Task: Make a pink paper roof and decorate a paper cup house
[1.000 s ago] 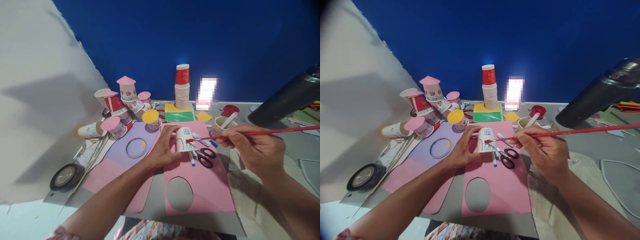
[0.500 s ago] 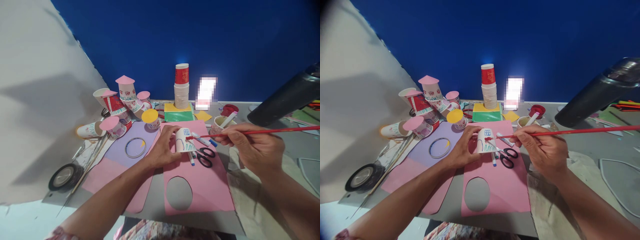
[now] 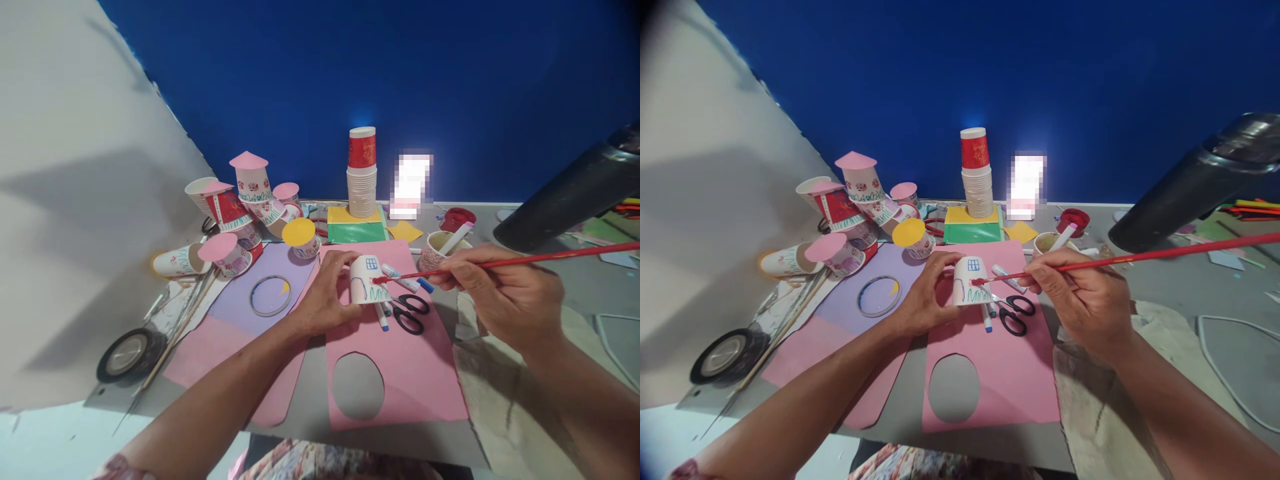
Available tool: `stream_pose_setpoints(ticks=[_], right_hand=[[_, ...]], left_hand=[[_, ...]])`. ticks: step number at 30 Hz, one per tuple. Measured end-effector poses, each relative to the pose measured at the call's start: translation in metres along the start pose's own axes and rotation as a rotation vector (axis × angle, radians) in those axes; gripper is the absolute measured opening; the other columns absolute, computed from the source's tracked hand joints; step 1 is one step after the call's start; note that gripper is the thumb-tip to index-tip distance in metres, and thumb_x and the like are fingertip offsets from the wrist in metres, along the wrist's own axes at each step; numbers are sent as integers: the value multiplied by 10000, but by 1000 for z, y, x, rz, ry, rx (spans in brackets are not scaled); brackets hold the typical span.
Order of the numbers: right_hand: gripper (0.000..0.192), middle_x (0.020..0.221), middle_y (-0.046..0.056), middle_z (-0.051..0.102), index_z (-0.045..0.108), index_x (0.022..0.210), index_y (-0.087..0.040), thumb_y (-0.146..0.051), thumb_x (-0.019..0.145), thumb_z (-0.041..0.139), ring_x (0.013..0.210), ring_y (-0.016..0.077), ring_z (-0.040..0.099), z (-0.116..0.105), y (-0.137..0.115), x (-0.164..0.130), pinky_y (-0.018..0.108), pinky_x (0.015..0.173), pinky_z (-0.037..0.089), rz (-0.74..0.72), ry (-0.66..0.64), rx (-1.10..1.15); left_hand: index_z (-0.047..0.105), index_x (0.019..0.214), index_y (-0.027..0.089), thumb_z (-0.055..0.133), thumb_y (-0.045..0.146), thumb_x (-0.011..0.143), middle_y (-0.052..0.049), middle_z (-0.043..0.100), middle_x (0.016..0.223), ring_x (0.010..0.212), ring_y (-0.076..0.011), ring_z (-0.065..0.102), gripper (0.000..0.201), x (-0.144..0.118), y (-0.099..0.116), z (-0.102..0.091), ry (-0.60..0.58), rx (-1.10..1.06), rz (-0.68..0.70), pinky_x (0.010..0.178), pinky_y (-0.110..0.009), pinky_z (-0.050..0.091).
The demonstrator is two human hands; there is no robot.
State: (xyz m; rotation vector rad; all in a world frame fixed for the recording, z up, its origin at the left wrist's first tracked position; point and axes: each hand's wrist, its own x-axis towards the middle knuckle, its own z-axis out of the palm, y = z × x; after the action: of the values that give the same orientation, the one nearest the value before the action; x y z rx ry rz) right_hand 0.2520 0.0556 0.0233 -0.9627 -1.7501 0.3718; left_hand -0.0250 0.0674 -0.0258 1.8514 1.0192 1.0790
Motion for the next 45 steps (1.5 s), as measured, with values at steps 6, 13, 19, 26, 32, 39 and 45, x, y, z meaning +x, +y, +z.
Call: stream_pose_setpoints(ticks=[6,13,19,26,32,39,45], right_hand=[[125,786,-30,802,803,953,-270,-232,1021,705,653,137,752,1,-2,0,270,630,631,18,89,30],[136,761,-18,791,811,928,-270,-238,1013,709,642,151,746,1,-4,2,286,607,619,1,99,29],[146,782,-15,804,814,916,-281,-264,1014,707,652,171,757,3,-3,1,309,615,627,11,67,8],[149,796,-13,805,806,932,-270,-251,1026,692,654,148,743,3,0,1,279,631,627,16,69,50],[145,780,-18,797,799,918,-263,-260,1023,699,645,149,763,3,-2,4,258,600,646,43,69,63],[143,790,-21,787,806,950,-273,-229,1029,694,681,148,756,0,0,1,282,639,641,18,62,60],[138,781,-7,785,805,931,-276,-254,1016,698,628,177,741,0,-1,2,329,568,636,-3,108,54]], left_hand=[[538,1368,293,857,219,698,-107,540,1427,1341,-329,571,746,0,-1,0,6,-4,-7,1157,-561,523],[535,1361,278,842,206,690,-110,547,1413,1325,-327,584,741,1,0,1,13,-9,-19,1149,-561,524],[534,1362,281,850,248,714,-115,548,1426,1340,-332,579,721,1,3,0,-4,-10,-17,1153,-571,523],[527,1376,302,833,190,690,-97,551,1421,1327,-322,586,758,0,0,1,-19,-19,9,1154,-572,528],[531,1389,291,865,264,725,-114,540,1452,1361,-335,572,744,0,3,0,-18,-35,-9,1153,-569,532],[537,1368,263,860,254,718,-122,557,1441,1353,-335,586,726,1,4,-1,-3,-19,-21,1150,-551,534],[551,1365,275,897,305,727,-122,574,1444,1343,-335,602,727,1,4,0,6,-48,-33,1149,-552,536]])
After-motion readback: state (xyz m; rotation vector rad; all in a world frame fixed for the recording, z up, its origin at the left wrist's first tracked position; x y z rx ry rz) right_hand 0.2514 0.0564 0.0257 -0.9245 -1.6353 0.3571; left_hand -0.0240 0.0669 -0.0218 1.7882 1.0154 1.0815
